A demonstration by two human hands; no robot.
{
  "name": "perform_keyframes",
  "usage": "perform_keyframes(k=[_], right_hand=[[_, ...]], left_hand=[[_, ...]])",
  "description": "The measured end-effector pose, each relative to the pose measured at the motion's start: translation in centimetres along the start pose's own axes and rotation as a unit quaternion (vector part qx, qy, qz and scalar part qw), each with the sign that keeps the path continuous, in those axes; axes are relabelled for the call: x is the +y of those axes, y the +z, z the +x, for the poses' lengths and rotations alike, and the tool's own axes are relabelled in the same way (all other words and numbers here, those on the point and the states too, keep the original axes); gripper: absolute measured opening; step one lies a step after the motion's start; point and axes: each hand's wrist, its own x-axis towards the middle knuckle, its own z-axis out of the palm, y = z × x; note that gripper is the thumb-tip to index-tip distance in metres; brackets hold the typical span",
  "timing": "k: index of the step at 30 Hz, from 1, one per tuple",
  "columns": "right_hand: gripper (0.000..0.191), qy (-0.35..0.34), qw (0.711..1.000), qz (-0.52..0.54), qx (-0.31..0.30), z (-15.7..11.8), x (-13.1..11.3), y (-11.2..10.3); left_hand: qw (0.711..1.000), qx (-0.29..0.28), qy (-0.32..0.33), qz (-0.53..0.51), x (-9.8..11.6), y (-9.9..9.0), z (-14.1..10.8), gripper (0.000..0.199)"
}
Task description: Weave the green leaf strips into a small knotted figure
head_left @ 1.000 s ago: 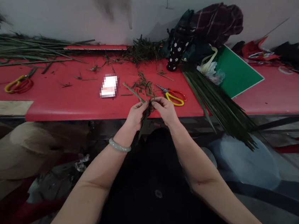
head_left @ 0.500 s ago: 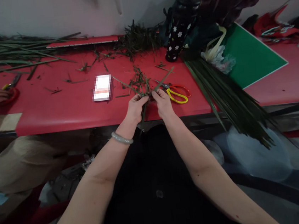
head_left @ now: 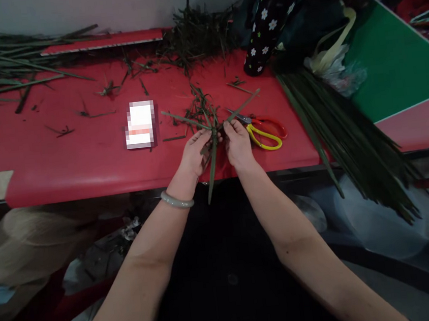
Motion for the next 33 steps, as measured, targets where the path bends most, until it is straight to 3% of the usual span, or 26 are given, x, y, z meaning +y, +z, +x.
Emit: perform_keyframes(k=[12, 17, 20, 24, 28, 33], right_hand=[[0.032, -0.032, 0.998, -0.046, -0.011, 0.2, 0.3, -0.1], [0.030, -0.068, 0.996, -0.063, 0.006, -0.6, 0.6, -0.2], [0.026, -0.109, 0.986, -0.127, 0.014, -1.2, 0.6, -0.3], [0.021, -0.153, 0.963, -0.216, -0.058, -1.7, 0.3, -0.5], [0.015, -0.135, 0.952, -0.244, -0.127, -1.6, 0.1, -0.7], [0.015, -0.081, 0.976, -0.179, -0.098, -1.7, 0.4, -0.9]], left_hand=[[1.000, -0.019, -0.021, -0.010, -0.1, -0.4, 0.1, 0.009], [0.998, 0.006, 0.028, -0.055, -0.3, -1.0, 0.2, 0.011], [0.997, 0.005, 0.035, -0.070, -0.4, -1.2, 0.2, 0.013], [0.996, 0.006, 0.043, -0.083, -0.4, -1.3, 0.2, 0.012], [0.996, 0.005, 0.041, -0.081, -0.3, -1.4, 0.2, 0.011], [0.996, 0.022, 0.034, -0.076, -0.2, -1.2, -0.1, 0.016]])
